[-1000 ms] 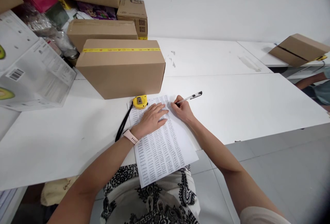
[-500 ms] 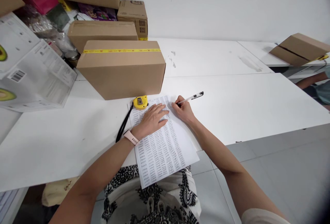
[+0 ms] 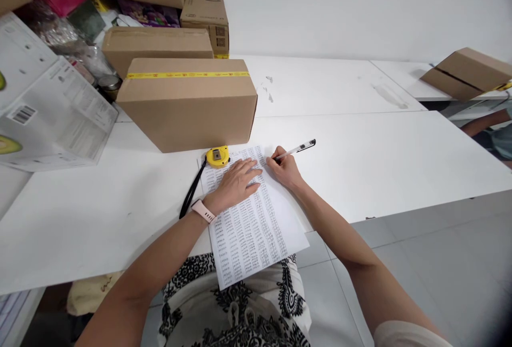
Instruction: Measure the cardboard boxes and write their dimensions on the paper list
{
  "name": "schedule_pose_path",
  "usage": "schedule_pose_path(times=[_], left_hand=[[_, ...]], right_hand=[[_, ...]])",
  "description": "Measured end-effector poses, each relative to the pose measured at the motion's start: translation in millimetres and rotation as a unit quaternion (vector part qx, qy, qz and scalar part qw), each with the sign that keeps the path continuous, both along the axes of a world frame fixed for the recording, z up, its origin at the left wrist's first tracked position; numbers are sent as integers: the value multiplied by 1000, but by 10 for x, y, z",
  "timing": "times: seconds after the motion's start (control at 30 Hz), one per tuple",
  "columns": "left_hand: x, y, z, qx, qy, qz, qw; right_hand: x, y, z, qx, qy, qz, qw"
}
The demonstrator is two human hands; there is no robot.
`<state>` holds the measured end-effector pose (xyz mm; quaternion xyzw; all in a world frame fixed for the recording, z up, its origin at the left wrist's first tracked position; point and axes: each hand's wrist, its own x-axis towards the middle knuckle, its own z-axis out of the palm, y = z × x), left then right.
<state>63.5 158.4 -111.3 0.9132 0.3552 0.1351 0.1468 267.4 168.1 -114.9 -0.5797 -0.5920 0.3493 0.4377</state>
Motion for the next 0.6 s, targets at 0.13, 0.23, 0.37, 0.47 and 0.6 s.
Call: schedule_pose_path(times=[0.13,0.23,0.37,0.47,0.6], left_hand=[[-3,1,3,-3,-2,1,1000],[-4,3,7,-6,-4,-1,1000],[-4,3,8,-14,-7,0,1000],[-4,-1,15,-13,-3,0,1000],[-4,-6,29,-10,3,0,1000]], right_hand=[[9,2,4,-3,0,2,1000],[12,6,1,-2,4,3,1000],[11,9,-13,0,9,1,1000],[11,6,-23,2,5,-5,1000],[6,1,-13,3,-2,-2,1000]])
